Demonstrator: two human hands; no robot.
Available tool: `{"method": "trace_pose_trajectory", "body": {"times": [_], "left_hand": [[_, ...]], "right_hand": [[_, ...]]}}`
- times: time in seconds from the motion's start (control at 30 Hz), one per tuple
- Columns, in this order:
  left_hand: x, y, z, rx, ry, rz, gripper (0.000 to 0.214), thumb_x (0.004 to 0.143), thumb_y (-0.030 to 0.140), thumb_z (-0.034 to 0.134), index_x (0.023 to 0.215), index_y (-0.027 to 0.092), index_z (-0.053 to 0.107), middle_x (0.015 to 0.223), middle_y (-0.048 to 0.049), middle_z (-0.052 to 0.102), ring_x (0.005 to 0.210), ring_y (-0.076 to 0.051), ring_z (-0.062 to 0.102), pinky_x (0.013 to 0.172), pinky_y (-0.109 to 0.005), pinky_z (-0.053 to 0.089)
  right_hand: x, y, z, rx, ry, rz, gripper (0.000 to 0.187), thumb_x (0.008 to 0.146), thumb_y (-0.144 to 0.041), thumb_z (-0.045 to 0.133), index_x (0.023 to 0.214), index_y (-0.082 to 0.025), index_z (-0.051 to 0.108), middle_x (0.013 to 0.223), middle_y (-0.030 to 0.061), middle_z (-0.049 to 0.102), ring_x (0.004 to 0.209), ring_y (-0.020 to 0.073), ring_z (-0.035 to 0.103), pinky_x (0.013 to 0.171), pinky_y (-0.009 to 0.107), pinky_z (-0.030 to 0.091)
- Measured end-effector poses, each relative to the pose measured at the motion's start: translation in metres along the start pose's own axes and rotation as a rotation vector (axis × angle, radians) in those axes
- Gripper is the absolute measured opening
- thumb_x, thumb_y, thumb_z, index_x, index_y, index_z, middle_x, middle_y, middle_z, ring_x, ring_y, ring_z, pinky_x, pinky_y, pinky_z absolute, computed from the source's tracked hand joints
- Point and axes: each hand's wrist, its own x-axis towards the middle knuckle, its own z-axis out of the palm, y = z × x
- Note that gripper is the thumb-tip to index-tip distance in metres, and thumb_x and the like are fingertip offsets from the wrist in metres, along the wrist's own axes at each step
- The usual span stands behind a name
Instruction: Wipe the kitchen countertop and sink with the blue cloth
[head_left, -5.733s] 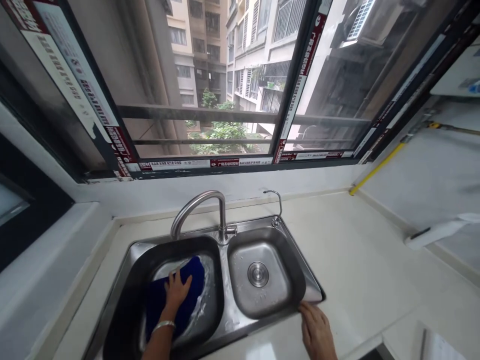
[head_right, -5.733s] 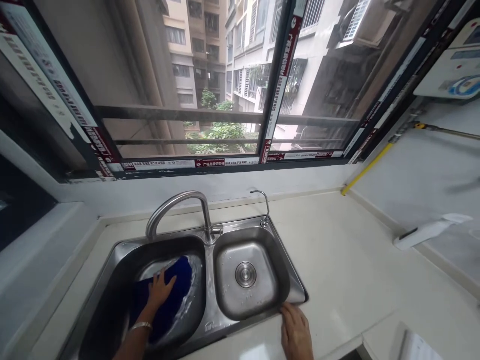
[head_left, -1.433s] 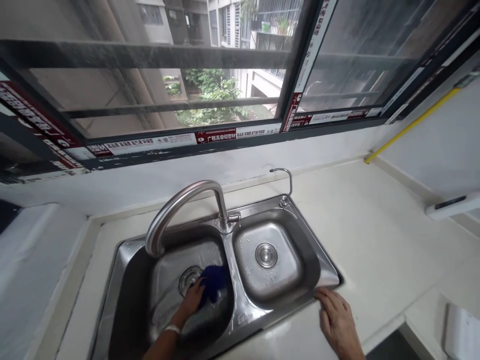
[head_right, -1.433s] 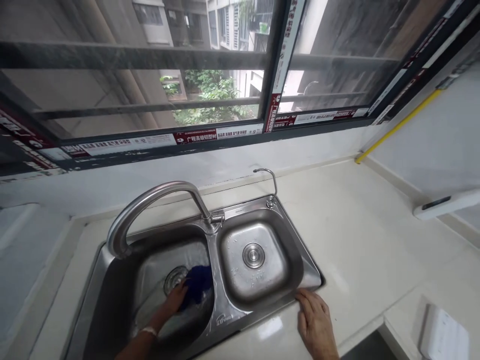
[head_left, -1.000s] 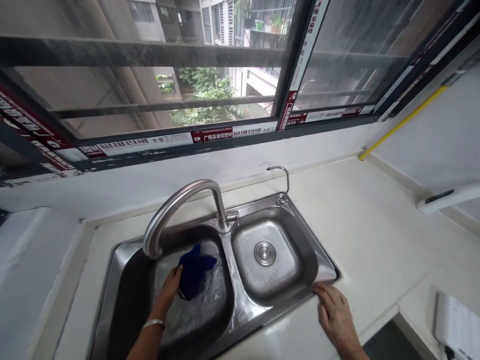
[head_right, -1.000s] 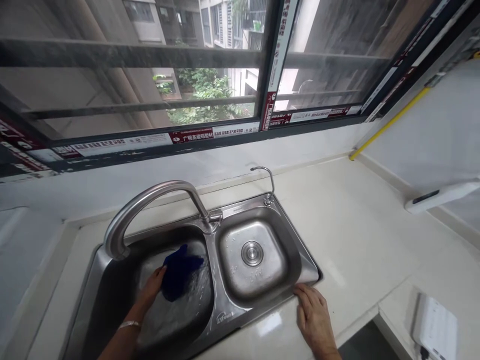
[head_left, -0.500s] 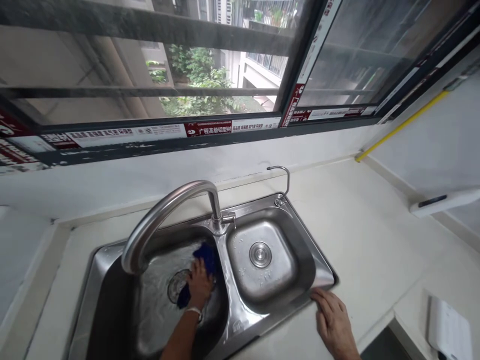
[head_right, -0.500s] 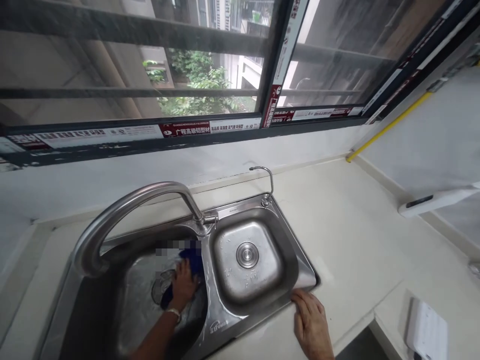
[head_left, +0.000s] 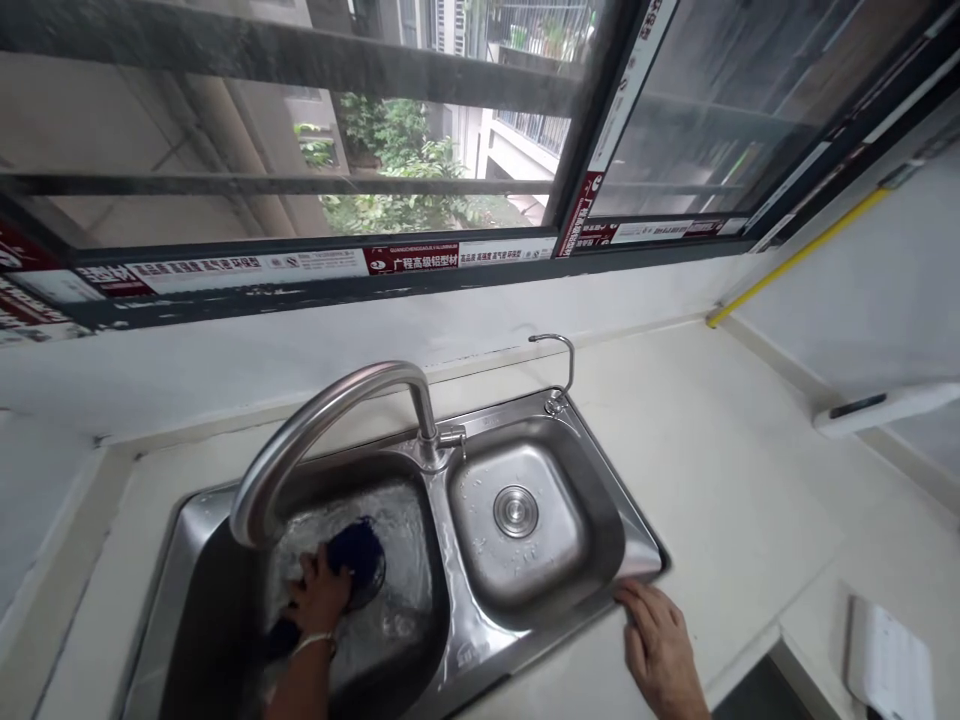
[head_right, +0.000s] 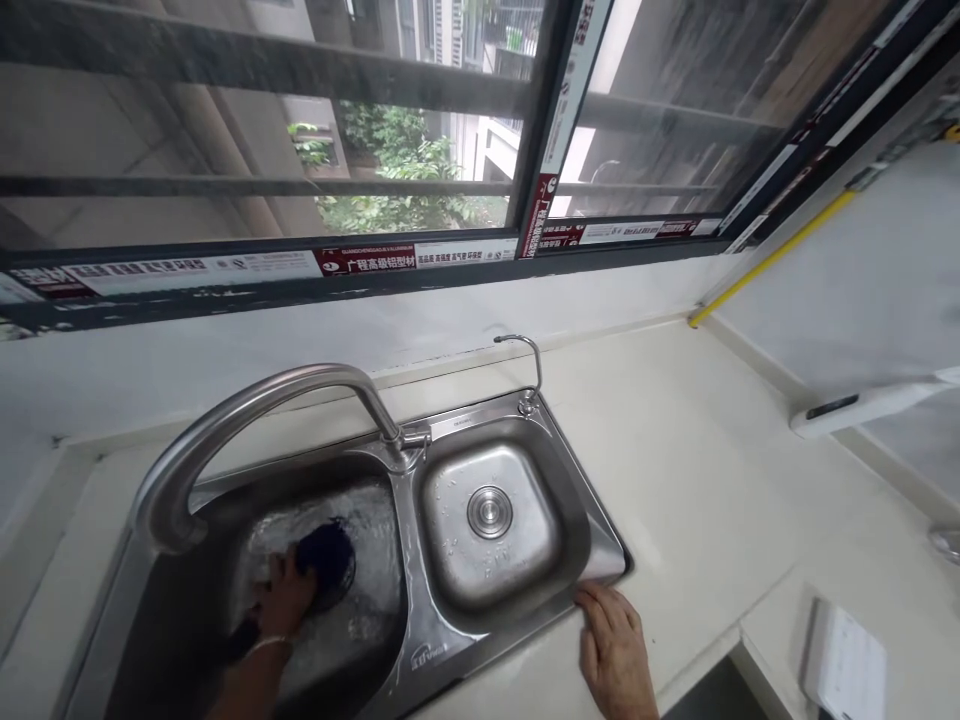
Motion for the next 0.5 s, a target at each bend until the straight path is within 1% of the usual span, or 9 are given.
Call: {"method": "trace_pose_trajectory", "body": {"times": [0.07,0.13,0.2,0.23,0.3,0.37,0.4,0.43,0.5], "left_hand": [[-0.006,0.028,0.010,-0.010,0.007,0.020,0.066,0.099,0.042,0.027,0.158,0.015,0.022,0.164,-0.0207,0.018,0.142,-0.055,0.023,0.104,-0.075,0.029],[-0.022,0.051,0.020,-0.016,-0.016,0.127,0.063,0.097,0.037,0.035,0.156,0.016,0.028,0.165,-0.0166,0.019,0.146,-0.050,0.016,0.111,-0.073,0.019],[-0.041,0.063,0.026,-0.025,-0.059,0.279,0.061,0.094,0.028,0.042,0.154,0.019,0.035,0.166,-0.0108,0.019,0.150,-0.043,0.010,0.117,-0.069,0.010],[-0.049,0.063,0.026,-0.034,-0.091,0.356,0.061,0.091,0.023,0.045,0.152,0.021,0.039,0.166,-0.0085,0.021,0.151,-0.039,0.010,0.119,-0.065,0.008],[-0.057,0.053,0.018,-0.063,-0.188,0.502,0.060,0.084,0.019,0.056,0.144,0.025,0.052,0.162,-0.0051,0.033,0.150,-0.031,0.023,0.123,-0.054,0.013],[-0.052,0.033,0.001,-0.099,-0.315,0.603,0.052,0.073,0.022,0.071,0.124,0.028,0.069,0.148,-0.0031,0.054,0.139,-0.026,0.044,0.120,-0.039,0.029],[-0.046,0.023,-0.009,-0.115,-0.375,0.624,0.046,0.066,0.025,0.077,0.112,0.029,0.075,0.136,-0.0028,0.065,0.130,-0.026,0.054,0.114,-0.034,0.038],[-0.039,0.013,-0.020,-0.129,-0.424,0.623,0.040,0.061,0.028,0.081,0.101,0.029,0.078,0.123,-0.0024,0.073,0.120,-0.027,0.062,0.107,-0.033,0.046],[-0.023,-0.003,-0.041,-0.166,-0.474,0.584,0.030,0.063,0.036,0.078,0.092,0.028,0.079,0.105,-0.0012,0.078,0.105,-0.029,0.069,0.096,-0.033,0.054]], "right_hand": [[0.000,0.000,-0.001,-0.006,0.005,-0.003,0.039,0.085,-0.012,0.046,0.121,-0.022,0.057,0.124,0.0082,0.064,0.116,0.0262,0.057,0.099,0.045,0.042],[0.000,0.000,-0.001,-0.003,0.008,-0.003,0.039,0.085,-0.012,0.046,0.121,-0.022,0.058,0.124,0.0084,0.064,0.116,0.0264,0.057,0.099,0.045,0.042],[0.000,0.000,0.000,0.009,0.008,-0.002,0.039,0.084,-0.012,0.047,0.121,-0.022,0.058,0.124,0.0083,0.065,0.116,0.0262,0.058,0.099,0.045,0.043],[0.000,0.000,0.000,0.014,0.010,0.000,0.039,0.084,-0.013,0.047,0.121,-0.022,0.059,0.123,0.0082,0.065,0.115,0.0261,0.058,0.099,0.045,0.043],[0.001,0.000,0.001,0.022,0.014,0.011,0.040,0.084,-0.013,0.048,0.121,-0.022,0.059,0.123,0.0080,0.065,0.115,0.0259,0.059,0.098,0.044,0.044],[0.001,0.000,0.003,0.026,0.017,0.020,0.041,0.083,-0.012,0.048,0.121,-0.022,0.060,0.123,0.0077,0.065,0.115,0.0258,0.059,0.098,0.044,0.044],[0.000,0.001,0.003,0.028,0.018,0.021,0.041,0.083,-0.012,0.048,0.120,-0.023,0.060,0.123,0.0075,0.066,0.115,0.0258,0.059,0.098,0.044,0.044],[0.000,0.001,0.004,0.030,0.018,0.021,0.041,0.083,-0.012,0.048,0.120,-0.023,0.060,0.123,0.0074,0.066,0.115,0.0259,0.059,0.098,0.044,0.044],[0.000,0.001,0.005,0.035,0.021,0.025,0.040,0.083,-0.013,0.048,0.120,-0.023,0.061,0.123,0.0075,0.066,0.115,0.0260,0.059,0.099,0.045,0.044]]}}
